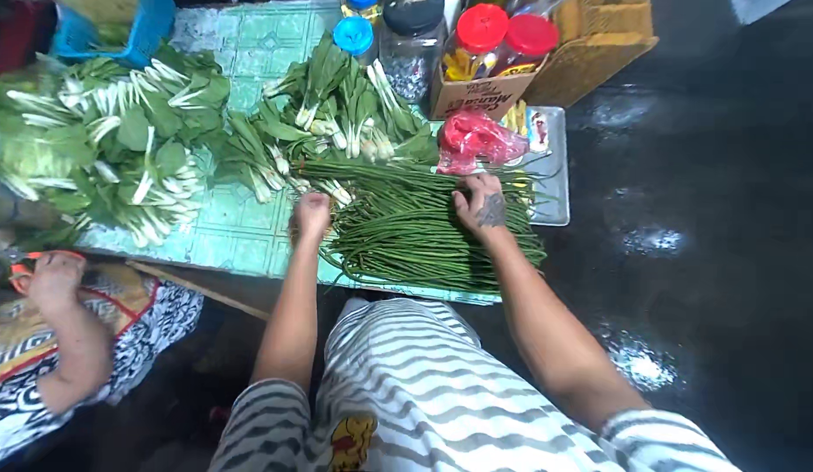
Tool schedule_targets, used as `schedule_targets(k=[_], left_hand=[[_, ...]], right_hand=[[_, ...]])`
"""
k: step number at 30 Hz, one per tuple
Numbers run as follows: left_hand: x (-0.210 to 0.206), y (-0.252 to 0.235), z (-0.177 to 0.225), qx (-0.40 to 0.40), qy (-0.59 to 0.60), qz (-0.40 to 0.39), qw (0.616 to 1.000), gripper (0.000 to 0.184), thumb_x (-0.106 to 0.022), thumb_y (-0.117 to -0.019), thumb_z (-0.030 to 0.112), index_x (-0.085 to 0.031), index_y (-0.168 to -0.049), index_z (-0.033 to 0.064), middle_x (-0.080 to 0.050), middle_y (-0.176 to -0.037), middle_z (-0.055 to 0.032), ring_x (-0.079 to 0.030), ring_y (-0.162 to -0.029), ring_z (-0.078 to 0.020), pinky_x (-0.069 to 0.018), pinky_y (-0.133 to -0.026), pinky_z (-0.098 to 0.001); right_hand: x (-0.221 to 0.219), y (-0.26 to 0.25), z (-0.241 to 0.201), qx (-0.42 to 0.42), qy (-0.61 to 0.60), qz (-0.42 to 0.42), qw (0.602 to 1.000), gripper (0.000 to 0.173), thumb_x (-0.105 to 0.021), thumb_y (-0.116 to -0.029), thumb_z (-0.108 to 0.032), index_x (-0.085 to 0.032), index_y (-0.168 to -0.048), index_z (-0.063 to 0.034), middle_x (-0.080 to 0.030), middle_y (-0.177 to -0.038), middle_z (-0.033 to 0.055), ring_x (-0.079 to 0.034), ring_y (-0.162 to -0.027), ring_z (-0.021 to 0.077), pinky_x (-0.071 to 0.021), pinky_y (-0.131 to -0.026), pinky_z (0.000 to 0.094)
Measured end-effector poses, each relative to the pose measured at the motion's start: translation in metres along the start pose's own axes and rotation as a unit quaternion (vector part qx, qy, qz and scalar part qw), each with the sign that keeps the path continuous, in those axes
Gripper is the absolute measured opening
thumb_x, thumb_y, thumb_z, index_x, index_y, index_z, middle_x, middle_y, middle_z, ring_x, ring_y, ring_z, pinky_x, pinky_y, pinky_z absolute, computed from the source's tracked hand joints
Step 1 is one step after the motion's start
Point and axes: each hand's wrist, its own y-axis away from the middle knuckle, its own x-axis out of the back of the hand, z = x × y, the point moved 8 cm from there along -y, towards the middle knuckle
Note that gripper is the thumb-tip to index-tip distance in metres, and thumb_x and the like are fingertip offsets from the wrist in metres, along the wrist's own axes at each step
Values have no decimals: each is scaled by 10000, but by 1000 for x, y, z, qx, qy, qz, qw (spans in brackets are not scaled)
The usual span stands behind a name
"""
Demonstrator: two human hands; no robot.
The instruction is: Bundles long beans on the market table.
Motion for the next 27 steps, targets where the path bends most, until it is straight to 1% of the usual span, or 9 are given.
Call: schedule_targets(k=[2,4,5,10,14,17,20,24,27], left_hand=[[-1,24,-20,-83,-120,-16,989,364,-601,-1030,253,-588,-1304,14,-681,-1179,-191,-693,-1032,-295,-570,-916,-507],[10,42,-52,-112,-132,41,984,288,-624,-1012,233,-618,-1243,61,-695,-1117,-140,-701,-937,-252,-589,-843,-485],[23,42,-64,-99,-116,72,986,289,-623,-1012,222,-618,-1249,57,-706,-1113,-133,-706,-946,-247,-587,-859,-484],[85,7,-81,-35,-56,194,979,309,-617,-1026,268,-646,-1207,19,-716,-1054,-168,-706,-955,-285,-566,-882,-525],[91,-29,-56,-59,-83,136,985,353,-567,-1051,296,-651,-1231,4,-719,-1075,-193,-702,-1016,-326,-546,-940,-554],[92,-54,-43,-88,-113,124,982,343,-570,-1033,262,-631,-1265,16,-712,-1089,-187,-696,-1031,-332,-549,-939,-553],[76,-53,-18,-168,-96,93,977,317,-552,-1039,249,-638,-1228,10,-702,-1076,-180,-697,-1001,-297,-559,-922,-518],[40,7,-1,-239,-31,-7,971,288,-572,-1035,242,-651,-1189,11,-712,-1003,-143,-709,-880,-227,-598,-824,-454],[6,55,-30,-186,56,-104,975,216,-593,-1035,216,-656,-1132,33,-687,-894,-110,-651,-703,-199,-575,-664,-406]], right_hand=[[-21,28,-36,66,-6,-29,997,366,-574,-1017,-376,-701,-1234,-109,-648,-1286,176,-577,-1249,394,-464,-1054,595],[-44,56,-49,92,14,-42,995,446,-435,-1045,-445,-699,-1283,-177,-638,-1339,130,-572,-1277,357,-448,-1077,574],[-48,63,-50,88,11,-36,995,461,-410,-1049,-446,-701,-1289,-181,-637,-1352,124,-575,-1286,349,-462,-1077,561],[-42,53,-45,75,10,-60,995,459,-485,-1021,-493,-726,-1229,-161,-675,-1277,131,-608,-1226,346,-496,-1034,526],[-52,48,-74,124,93,-178,972,624,-490,-944,-706,-599,-1427,-327,-558,-1445,163,-521,-1295,443,-417,-1028,667],[-65,50,-100,156,151,-177,960,454,-523,-1011,-528,-678,-1303,-216,-645,-1288,166,-576,-1235,415,-425,-1041,638],[-60,41,-103,109,146,-174,968,302,-598,-1021,-375,-704,-1170,-135,-684,-1200,130,-614,-1199,344,-453,-1028,594],[-28,29,-106,70,102,-99,987,242,-597,-1034,-256,-697,-1139,-62,-702,-1140,168,-671,-1105,360,-513,-969,601],[-14,33,-112,67,58,-67,994,224,-611,-1032,-216,-696,-1124,-31,-705,-1080,182,-698,-1024,362,-567,-892,584]])
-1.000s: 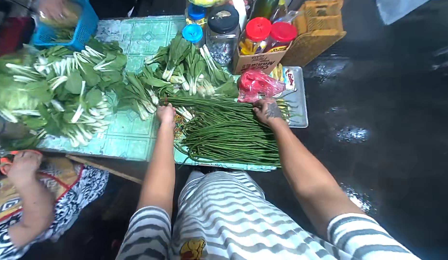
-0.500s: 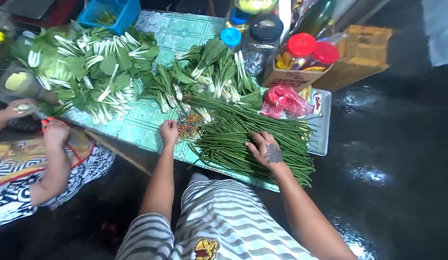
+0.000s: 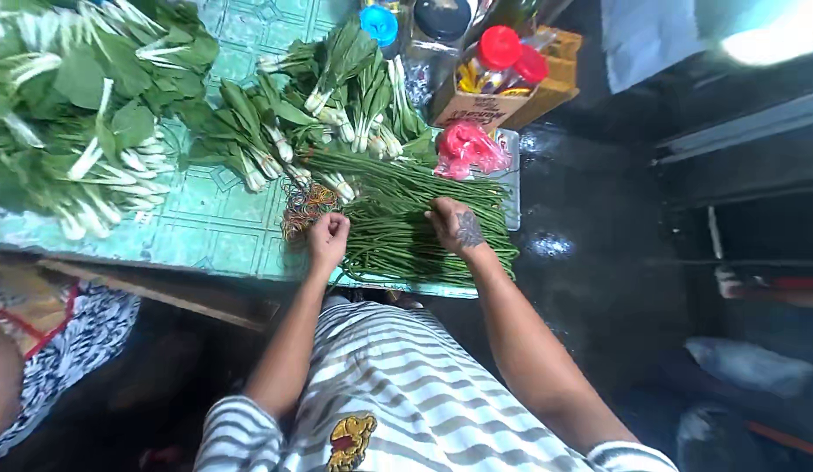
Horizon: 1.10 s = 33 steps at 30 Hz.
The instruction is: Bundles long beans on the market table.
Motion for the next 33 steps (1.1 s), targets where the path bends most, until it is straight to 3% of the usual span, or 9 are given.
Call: schedule_targets(k=[3,5,7,12,20,24,28,31,33], left_hand=[[-51,29,10,80,153,-180,968,276,-584,-1043,192,-642,-1245,13,-737,-985,-97,-684,-713,-158,-585,-642,-325],[-76,38,39,63,189,-257,945,428,-604,-1036,208,-531,-1416,27,-716,-1160,-100,-719,-871,-165,-613,-766,-337],[-85,31,69,18,205,-231,951,437,-608,-1029,179,-509,-1428,31,-705,-1174,-97,-717,-912,-166,-612,-825,-346],[-60,2,105,-70,255,12,964,268,-507,-1082,185,-650,-1279,75,-712,-1073,-60,-683,-760,-133,-607,-712,-319],[-68,-5,114,-106,366,-24,924,269,-446,-1095,220,-679,-1128,90,-673,-1248,-61,-635,-1084,-189,-539,-895,-389],[-64,-5,130,-69,480,-57,873,310,-290,-1119,241,-579,-1096,130,-692,-1068,-61,-668,-1068,-235,-533,-971,-451],[8,-16,190,-187,517,-33,835,398,-202,-1117,286,-562,-952,254,-593,-772,92,-638,-828,-133,-543,-908,-450],[110,3,251,-319,500,38,804,491,-80,-1119,305,-530,-947,209,-539,-699,74,-579,-673,-115,-563,-750,-368],[179,35,271,-354,504,116,779,451,-154,-1104,178,-527,-859,112,-517,-639,3,-546,-594,-138,-559,-679,-349]], right_hand=[[15,13,-8,1,-51,63,997,236,-604,-1032,-177,-704,-1150,2,-713,-1054,182,-704,-999,327,-571,-918,535],[19,25,-17,-14,-121,78,989,261,-565,-1042,-193,-709,-1149,-4,-721,-1005,149,-708,-917,260,-585,-866,489],[17,29,-28,-24,-202,66,977,260,-543,-1040,-214,-715,-1104,-30,-713,-909,90,-691,-808,176,-598,-782,423],[9,25,-30,-69,-286,37,955,244,-546,-1033,-217,-732,-1059,-61,-711,-836,24,-668,-752,98,-575,-746,343],[20,19,-31,21,-252,9,967,287,-545,-1045,-270,-752,-1105,-81,-734,-978,55,-691,-906,133,-577,-864,385],[10,15,-11,37,-182,-54,981,384,-617,-1014,-380,-661,-1285,-112,-732,-958,103,-703,-844,232,-583,-817,498],[14,17,44,16,-117,-51,992,250,-618,-1017,-211,-698,-1192,-52,-738,-1032,167,-725,-928,333,-573,-854,597],[35,18,82,0,-108,-21,994,246,-591,-1035,-172,-684,-1201,-16,-724,-1044,216,-715,-957,381,-551,-875,626],[47,20,94,-8,-101,-13,995,221,-590,-1032,-172,-690,-1173,-35,-726,-996,205,-715,-909,383,-550,-829,638]])
